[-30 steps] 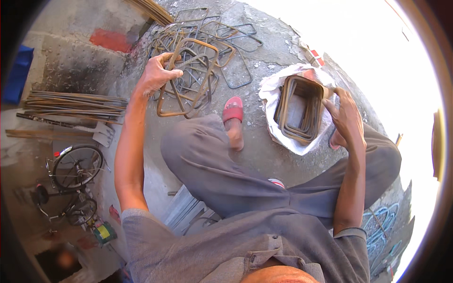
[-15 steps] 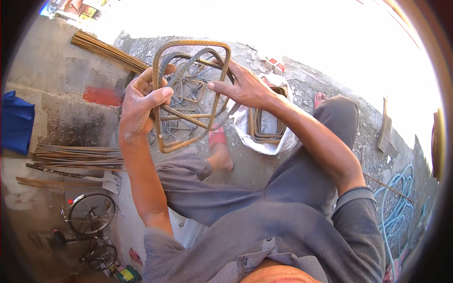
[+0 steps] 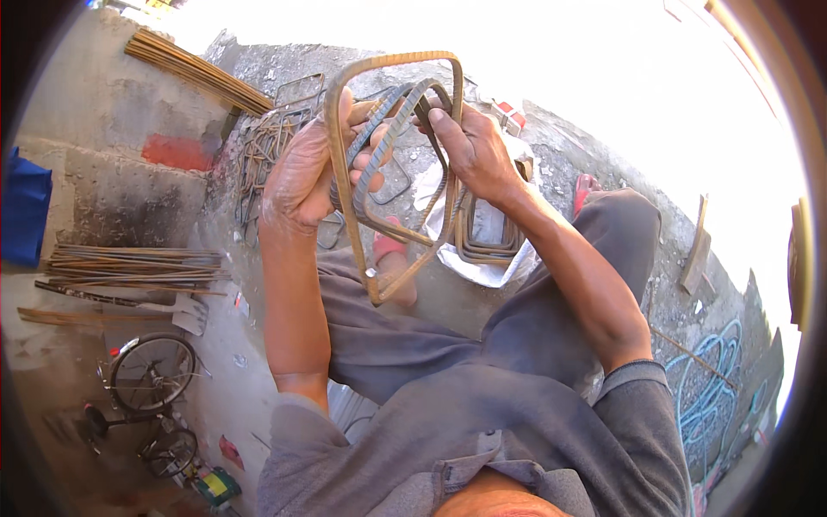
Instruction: Sort and stack rectangular metal rebar ties into a bag.
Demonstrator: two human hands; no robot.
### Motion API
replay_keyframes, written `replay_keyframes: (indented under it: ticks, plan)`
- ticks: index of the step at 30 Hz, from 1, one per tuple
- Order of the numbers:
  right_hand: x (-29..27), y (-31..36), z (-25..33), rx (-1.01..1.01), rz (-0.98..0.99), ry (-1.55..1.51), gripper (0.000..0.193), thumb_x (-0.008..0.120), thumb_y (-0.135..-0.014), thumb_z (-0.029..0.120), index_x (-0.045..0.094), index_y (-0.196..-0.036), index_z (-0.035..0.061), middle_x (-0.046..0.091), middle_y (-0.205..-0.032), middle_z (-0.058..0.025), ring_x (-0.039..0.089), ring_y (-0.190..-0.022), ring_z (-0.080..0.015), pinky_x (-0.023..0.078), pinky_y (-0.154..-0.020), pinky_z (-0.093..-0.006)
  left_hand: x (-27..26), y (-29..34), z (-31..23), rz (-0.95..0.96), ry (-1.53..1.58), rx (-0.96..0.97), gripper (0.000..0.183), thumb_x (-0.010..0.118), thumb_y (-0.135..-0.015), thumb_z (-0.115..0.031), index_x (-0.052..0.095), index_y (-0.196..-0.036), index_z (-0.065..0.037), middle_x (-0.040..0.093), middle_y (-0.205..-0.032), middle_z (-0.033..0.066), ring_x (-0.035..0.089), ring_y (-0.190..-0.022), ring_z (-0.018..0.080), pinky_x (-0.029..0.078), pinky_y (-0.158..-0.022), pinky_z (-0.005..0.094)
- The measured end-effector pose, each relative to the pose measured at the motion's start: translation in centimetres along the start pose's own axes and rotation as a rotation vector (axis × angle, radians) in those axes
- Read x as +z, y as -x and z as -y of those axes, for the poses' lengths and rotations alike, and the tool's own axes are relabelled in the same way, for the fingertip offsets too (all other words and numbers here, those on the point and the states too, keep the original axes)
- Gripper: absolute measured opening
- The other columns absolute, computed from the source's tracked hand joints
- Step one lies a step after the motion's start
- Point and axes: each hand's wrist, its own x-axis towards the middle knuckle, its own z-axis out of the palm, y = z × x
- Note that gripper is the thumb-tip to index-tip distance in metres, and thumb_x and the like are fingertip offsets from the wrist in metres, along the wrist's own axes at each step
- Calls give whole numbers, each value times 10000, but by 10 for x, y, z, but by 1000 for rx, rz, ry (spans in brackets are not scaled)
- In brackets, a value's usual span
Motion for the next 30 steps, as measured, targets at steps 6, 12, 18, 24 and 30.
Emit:
replay_keyframes:
  ticks: [6,12,18,24,30]
  plan:
    - [5,10,3,163,81,37,446,421,-980,374,606,-914,-26,623,-768,-134,596,-742,-217,464,-706,-371,29,1,14,-248,-272,-20,570,499,-983,-360,399,-1336,76,565,-809,71,515,-567,62,463,-462,203]
    - [9,4,-6,116,8,86,393,433,-979,345,582,-1011,-18,591,-737,-169,586,-706,-281,453,-686,-407,1,-2,21,124,232,-114,407,520,-979,-223,450,-1304,13,592,-902,87,551,-621,106,513,-589,305]
    - [5,-11,-9,-492,-469,472,311,480,-986,286,581,-1069,4,561,-719,-85,597,-717,-193,500,-694,-348,4,-10,29,-37,198,13,236,562,-952,-135,510,-1134,7,558,-809,52,526,-603,96,507,-614,299]
    - [-31,5,64,38,306,-286,357,450,-1005,282,526,-1219,6,491,-730,20,471,-688,-68,402,-636,-231,-17,-2,10,-125,237,143,159,536,-960,-95,522,-1086,2,535,-808,32,491,-618,82,465,-611,283]
    - [-45,-2,56,78,223,-61,449,418,-1008,375,571,-1192,-5,541,-781,12,480,-670,-61,405,-587,-231,-6,9,6,-99,52,143,146,550,-949,-113,544,-1055,-13,550,-802,52,566,-670,134,502,-643,312]
